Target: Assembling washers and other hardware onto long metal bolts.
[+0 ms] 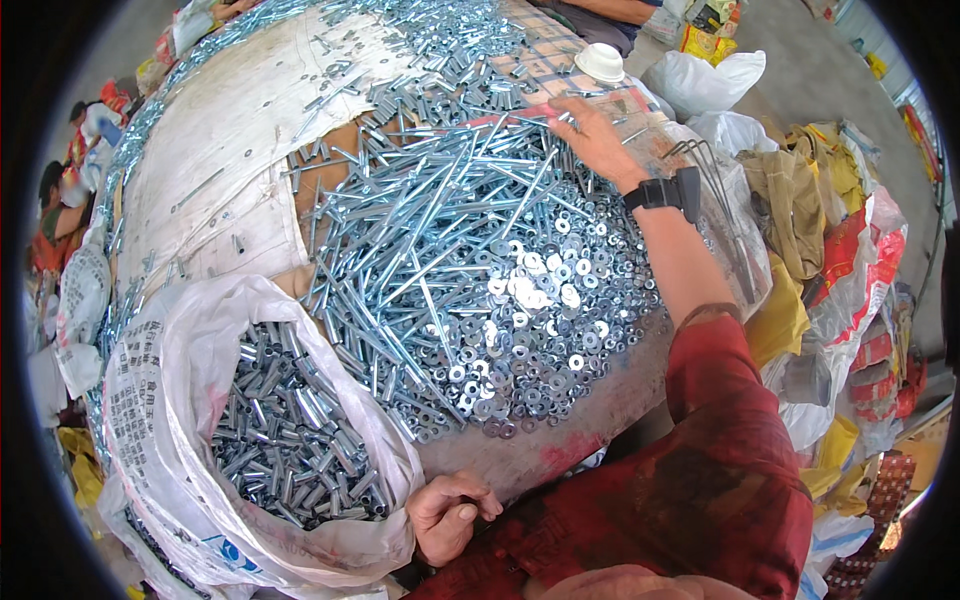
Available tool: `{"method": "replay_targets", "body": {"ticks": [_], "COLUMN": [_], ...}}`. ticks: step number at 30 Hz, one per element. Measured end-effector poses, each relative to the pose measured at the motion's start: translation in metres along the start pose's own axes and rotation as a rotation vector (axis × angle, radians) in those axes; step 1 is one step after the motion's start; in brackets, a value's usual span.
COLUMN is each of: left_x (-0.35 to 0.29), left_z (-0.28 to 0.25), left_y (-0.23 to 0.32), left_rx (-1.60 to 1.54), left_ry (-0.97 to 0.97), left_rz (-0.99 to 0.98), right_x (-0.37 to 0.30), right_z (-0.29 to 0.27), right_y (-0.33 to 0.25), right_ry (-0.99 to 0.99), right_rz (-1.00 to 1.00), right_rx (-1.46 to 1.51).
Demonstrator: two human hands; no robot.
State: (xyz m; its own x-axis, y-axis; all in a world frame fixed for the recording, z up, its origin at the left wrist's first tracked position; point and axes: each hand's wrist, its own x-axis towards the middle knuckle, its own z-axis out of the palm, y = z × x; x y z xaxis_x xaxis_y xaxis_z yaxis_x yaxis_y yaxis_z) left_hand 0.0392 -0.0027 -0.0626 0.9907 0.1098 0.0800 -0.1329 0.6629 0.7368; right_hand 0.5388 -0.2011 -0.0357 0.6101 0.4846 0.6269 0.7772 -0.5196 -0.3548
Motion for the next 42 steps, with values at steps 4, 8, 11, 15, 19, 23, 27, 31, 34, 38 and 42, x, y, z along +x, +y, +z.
{"method": "replay_targets", "body": {"ticks": [4,8,11,15,19,23,27,31,34,38,42], "left_x": [0.000,0.000,-0.001,-0.001,0.001,0.003,0.004,0.002,0.003,0.004,0.004], "left_z": [-0.002,-0.002,-0.003,-0.004,-0.002,-0.002,-0.003,-0.003,-0.004,-0.003,-0.005], "left_y": [-0.002,-0.003,-0.003,-0.001,-0.003,-0.004,-0.005,-0.003,-0.003,-0.005,-0.008], "left_rx": [-0.054,-0.058,-0.055,-0.066,-0.071,-0.072,-0.067,-0.068,-0.060,-0.055,-0.042], "left_ry": [-0.007,-0.010,0.001,0.019,0.005,0.010,0.006,-0.003,-0.010,0.004,0.025], "left_rz": [0.022,0.040,0.049,0.035,0.048,0.063,0.064,0.047,0.040,0.050,0.071], "right_x": [0.007,0.018,0.021,0.019,0.006,0.013,0.003,-0.019,-0.040,-0.065,-0.088], "right_z": [0.008,0.023,0.026,0.022,0.024,0.011,0.000,-0.015,-0.031,-0.051,-0.055], "right_y": [0.010,0.009,0.011,-0.012,0.014,-0.011,-0.034,-0.049,-0.082,-0.134,-0.179], "right_ry": [-0.228,-0.471,-0.445,-0.566,-0.323,-0.529,-0.563,-0.477,-0.384,-0.270,-0.193], "right_rz": [0.046,0.129,0.038,0.126,-0.022,0.149,0.169,0.004,-0.084,-0.229,-0.248], "right_rx": [0.009,-0.146,-0.262,-0.254,-0.148,0.103,0.117,0.166,-0.004,-0.182,-0.296]}}
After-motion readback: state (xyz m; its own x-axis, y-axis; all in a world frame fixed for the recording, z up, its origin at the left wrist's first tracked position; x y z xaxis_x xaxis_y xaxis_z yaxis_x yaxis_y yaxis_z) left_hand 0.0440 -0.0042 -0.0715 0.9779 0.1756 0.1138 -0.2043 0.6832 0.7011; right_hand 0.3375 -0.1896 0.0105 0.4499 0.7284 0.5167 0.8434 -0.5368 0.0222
